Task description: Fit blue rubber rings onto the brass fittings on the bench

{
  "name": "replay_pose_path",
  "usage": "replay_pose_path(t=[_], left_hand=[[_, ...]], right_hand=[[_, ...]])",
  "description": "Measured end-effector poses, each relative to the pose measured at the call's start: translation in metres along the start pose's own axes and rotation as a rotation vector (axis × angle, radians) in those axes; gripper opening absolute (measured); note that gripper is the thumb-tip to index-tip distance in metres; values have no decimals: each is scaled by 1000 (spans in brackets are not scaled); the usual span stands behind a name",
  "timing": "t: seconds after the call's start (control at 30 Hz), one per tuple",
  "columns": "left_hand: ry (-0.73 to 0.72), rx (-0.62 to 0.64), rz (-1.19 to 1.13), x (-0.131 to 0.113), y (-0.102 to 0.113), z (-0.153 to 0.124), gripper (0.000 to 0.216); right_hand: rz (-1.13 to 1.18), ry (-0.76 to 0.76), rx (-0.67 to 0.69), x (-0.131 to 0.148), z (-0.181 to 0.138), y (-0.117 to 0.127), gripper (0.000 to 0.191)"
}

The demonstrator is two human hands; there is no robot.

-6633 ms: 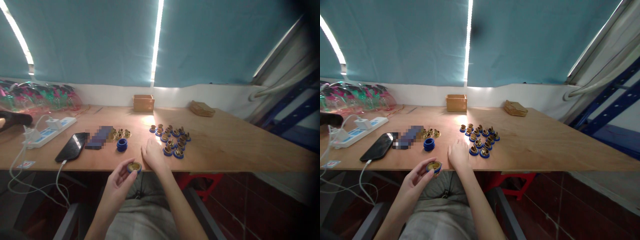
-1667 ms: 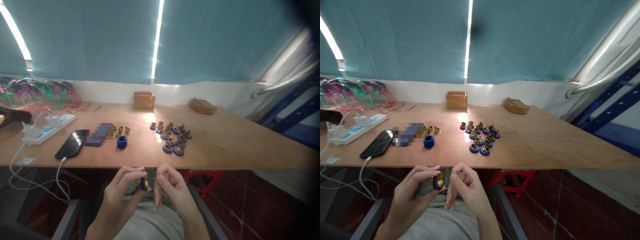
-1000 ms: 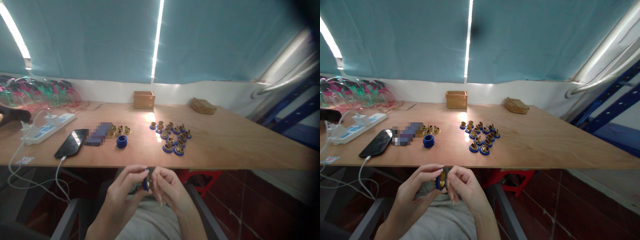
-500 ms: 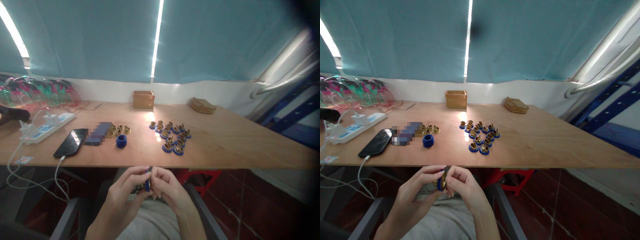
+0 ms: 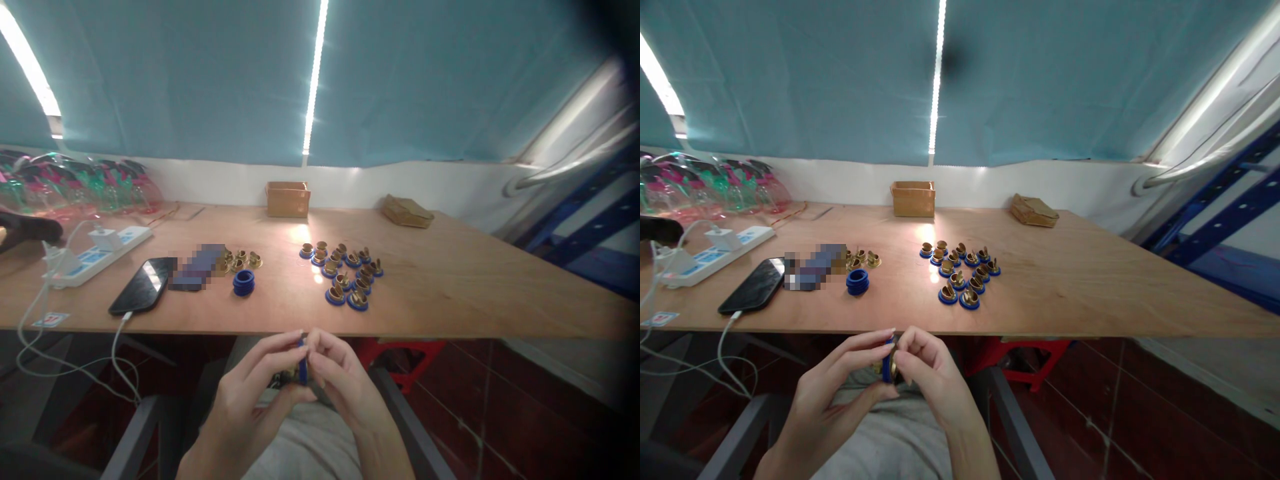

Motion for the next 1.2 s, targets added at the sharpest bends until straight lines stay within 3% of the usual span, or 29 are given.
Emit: replay_pose_path(t=[0.23, 0.5, 0.67, 0.93, 1.2], left_hand=[[50, 6, 0, 3, 1, -2, 46], [5, 104, 81, 3, -1, -2, 58], [-8, 46, 64, 0, 3, -1, 56], [-44, -53, 40, -8, 8, 0, 45], [-56, -91, -42, -8, 8, 1, 42]], right_hand=[[-91, 67, -21, 6, -3, -3, 31], [-738, 301, -84, 31, -17, -18, 17], [-1012, 489, -70, 47, -25, -36, 20], [-1121, 642, -22, 52, -36, -54, 19], [-1165, 692, -15, 54, -40, -58, 20]])
Point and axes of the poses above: each hand's wrist, its own z-axis towards the middle knuckle, its own y-axis out of the back of the hand, x = y × z, the point moved 7 cm from there along z, towards the middle knuckle, and after that the axes turned 3 degrees about z, right-handed, at the moved point
